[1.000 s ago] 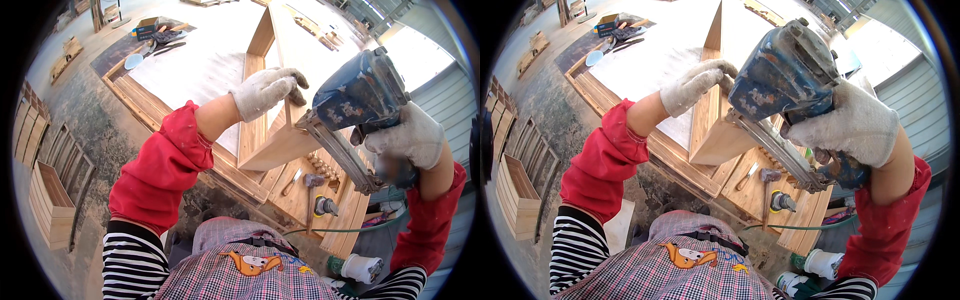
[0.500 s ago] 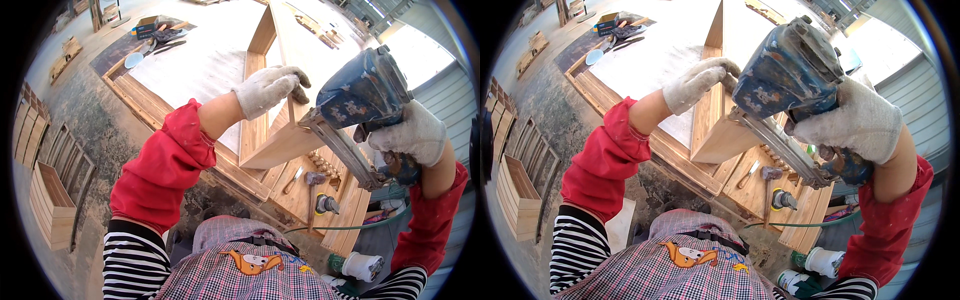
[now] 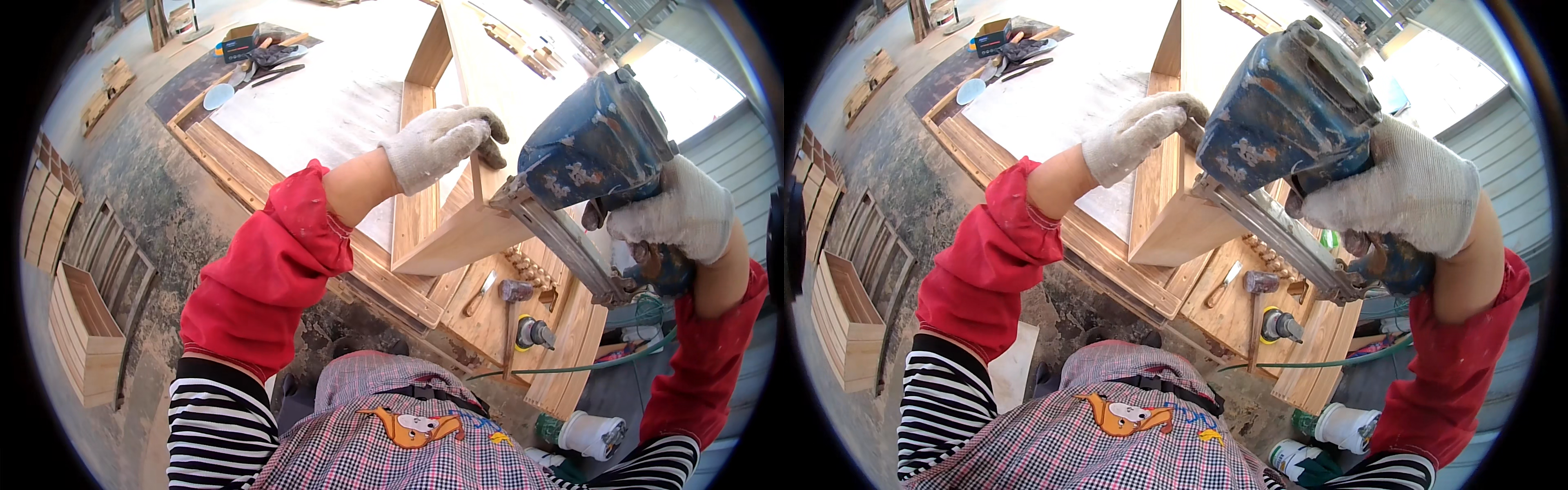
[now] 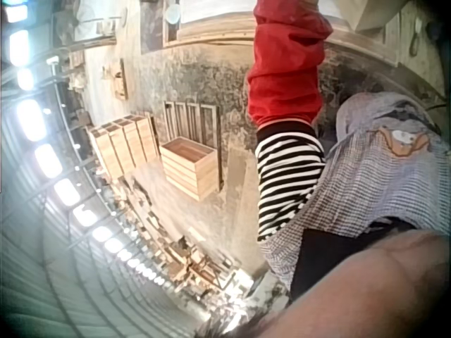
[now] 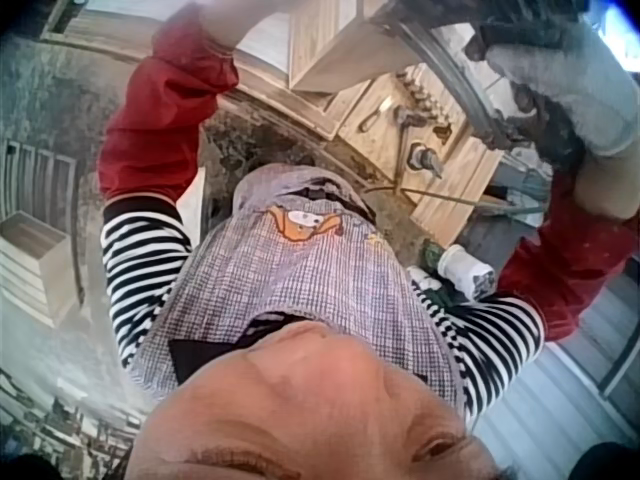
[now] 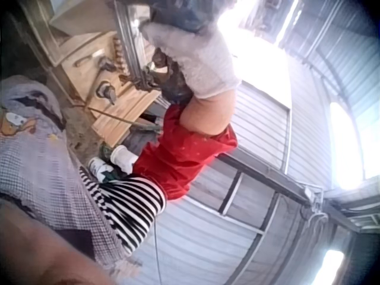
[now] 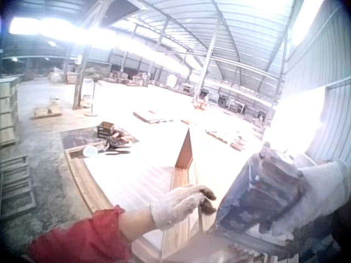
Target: The person assembles a wooden furniture frame by hand, fitting pieces together and tapping them with a mallet. They then use a pneumatic nail gun to secure the joints of the wooden structure. Finally, the person flips the frame and uses a hand plane to smooth the edges of the wood.
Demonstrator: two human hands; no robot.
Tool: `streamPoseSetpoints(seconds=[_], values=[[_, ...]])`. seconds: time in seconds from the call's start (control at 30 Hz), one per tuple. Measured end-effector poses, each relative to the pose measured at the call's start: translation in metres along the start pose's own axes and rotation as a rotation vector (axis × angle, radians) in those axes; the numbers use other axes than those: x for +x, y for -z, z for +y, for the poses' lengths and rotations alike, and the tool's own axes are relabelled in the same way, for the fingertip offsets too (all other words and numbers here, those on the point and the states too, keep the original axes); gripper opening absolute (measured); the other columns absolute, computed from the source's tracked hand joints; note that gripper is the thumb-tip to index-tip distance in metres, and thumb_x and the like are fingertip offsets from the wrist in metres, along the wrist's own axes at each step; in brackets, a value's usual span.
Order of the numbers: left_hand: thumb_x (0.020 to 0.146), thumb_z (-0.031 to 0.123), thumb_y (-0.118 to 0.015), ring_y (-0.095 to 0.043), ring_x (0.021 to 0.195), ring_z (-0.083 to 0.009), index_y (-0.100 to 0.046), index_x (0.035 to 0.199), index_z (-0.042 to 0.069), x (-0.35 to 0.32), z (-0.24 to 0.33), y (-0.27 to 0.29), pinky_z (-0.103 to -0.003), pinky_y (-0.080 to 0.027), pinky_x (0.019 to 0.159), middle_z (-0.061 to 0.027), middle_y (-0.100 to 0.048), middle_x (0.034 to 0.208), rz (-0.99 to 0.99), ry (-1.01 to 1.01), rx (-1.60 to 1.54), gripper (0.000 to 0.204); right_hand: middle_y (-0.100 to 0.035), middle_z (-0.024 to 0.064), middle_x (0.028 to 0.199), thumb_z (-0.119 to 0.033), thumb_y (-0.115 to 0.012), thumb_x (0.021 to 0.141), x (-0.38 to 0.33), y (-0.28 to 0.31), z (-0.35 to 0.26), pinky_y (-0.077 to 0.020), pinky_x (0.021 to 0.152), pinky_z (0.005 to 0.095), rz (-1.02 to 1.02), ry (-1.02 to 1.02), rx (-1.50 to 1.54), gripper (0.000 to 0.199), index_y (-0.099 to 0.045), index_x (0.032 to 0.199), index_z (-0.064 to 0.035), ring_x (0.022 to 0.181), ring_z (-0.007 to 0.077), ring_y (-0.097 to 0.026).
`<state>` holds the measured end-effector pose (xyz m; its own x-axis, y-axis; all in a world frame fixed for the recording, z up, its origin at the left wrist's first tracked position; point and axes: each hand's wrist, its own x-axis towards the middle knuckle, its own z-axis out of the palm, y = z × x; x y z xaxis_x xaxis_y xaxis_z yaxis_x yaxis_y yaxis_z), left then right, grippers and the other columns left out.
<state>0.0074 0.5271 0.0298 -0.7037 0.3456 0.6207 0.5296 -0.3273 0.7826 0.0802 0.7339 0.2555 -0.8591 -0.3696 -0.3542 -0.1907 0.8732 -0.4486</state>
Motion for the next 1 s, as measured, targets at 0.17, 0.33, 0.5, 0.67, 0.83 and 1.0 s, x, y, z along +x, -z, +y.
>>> streamPoseSetpoints(seconds=[0.17, 0.33, 0.5, 0.67, 0.83, 1.0], values=[[0.098, 0.03, -0.041, -0.066, 0.09, -0.0211, -0.056, 0.107, -0.005, -0.001, 0.0, 0.0, -0.032, -0.05, 0.085, -0.0158, -0.068, 0.092, 0.007, 0.017, -0.009, 0.04, -0.067, 0.0065, 0.073, -0.014, -0.076, 0.075, 0.001, 0.006, -0.003, -0.0514, 0.051, 0.025, -0.042, -0.058, -0.043, 0.026, -0.066, 0.092, 0.0021, 0.055, 0.0127, -0.062], [0.098, 0.029, -0.041, -0.066, 0.09, -0.0205, -0.056, 0.107, -0.005, -0.001, 0.0, -0.001, -0.031, -0.05, 0.085, -0.0154, -0.068, 0.092, 0.007, 0.017, -0.008, 0.039, -0.067, 0.0066, 0.072, -0.015, -0.077, 0.074, 0.002, 0.005, -0.001, -0.0514, 0.051, 0.0256, -0.02, 0.008, -0.012, 0.027, -0.066, 0.091, 0.0018, 0.055, 0.0125, -0.062], [0.099, 0.029, -0.041, -0.066, 0.091, -0.0203, -0.056, 0.107, -0.005, -0.001, 0.0, -0.001, -0.031, -0.05, 0.085, -0.0152, -0.068, 0.093, 0.008, 0.015, -0.016, 0.038, -0.066, 0.0061, 0.072, -0.015, -0.078, 0.074, 0.004, 0.008, 0.001, -0.0513, 0.05, 0.0247, -0.053, 0.018, -0.019, 0.028, -0.066, 0.092, 0.0022, 0.055, 0.0125, -0.062], [0.099, 0.029, -0.041, -0.066, 0.091, -0.0203, -0.056, 0.108, -0.005, -0.001, 0.001, -0.001, -0.031, -0.05, 0.086, -0.0153, -0.067, 0.093, 0.008, 0.013, -0.002, 0.038, -0.065, 0.0053, 0.07, -0.016, -0.079, 0.07, 0.004, 0.004, -0.008, -0.0493, 0.047, 0.0237, -0.051, -0.02, -0.025, 0.033, -0.068, 0.094, 0.0021, 0.053, 0.0111, -0.06], [0.099, 0.028, -0.041, -0.066, 0.091, -0.0203, -0.056, 0.108, -0.005, 0.0, 0.001, -0.002, -0.031, -0.05, 0.085, -0.0156, -0.067, 0.093, 0.01, 0.033, -0.011, 0.037, -0.066, 0.0052, 0.073, -0.012, -0.075, 0.077, 0.005, 0.012, -0.002, -0.051, 0.051, 0.0237, -0.108, -0.06, -0.045, 0.022, -0.065, 0.091, 0.0022, 0.057, 0.011, -0.061], [0.098, 0.026, -0.04, -0.066, 0.09, -0.0204, -0.056, 0.107, -0.005, -0.004, 0.005, 0.001, -0.031, -0.05, 0.084, -0.016, -0.067, 0.093, 0.017, 0.037, 0.021, 0.037, -0.066, 0.0048, 0.074, -0.014, -0.074, 0.078, 0.013, 0.012, -0.008, -0.0506, 0.052, 0.0227, -0.164, -0.029, -0.076, 0.022, -0.066, 0.092, 0.0008, 0.059, 0.0101, -0.061]])
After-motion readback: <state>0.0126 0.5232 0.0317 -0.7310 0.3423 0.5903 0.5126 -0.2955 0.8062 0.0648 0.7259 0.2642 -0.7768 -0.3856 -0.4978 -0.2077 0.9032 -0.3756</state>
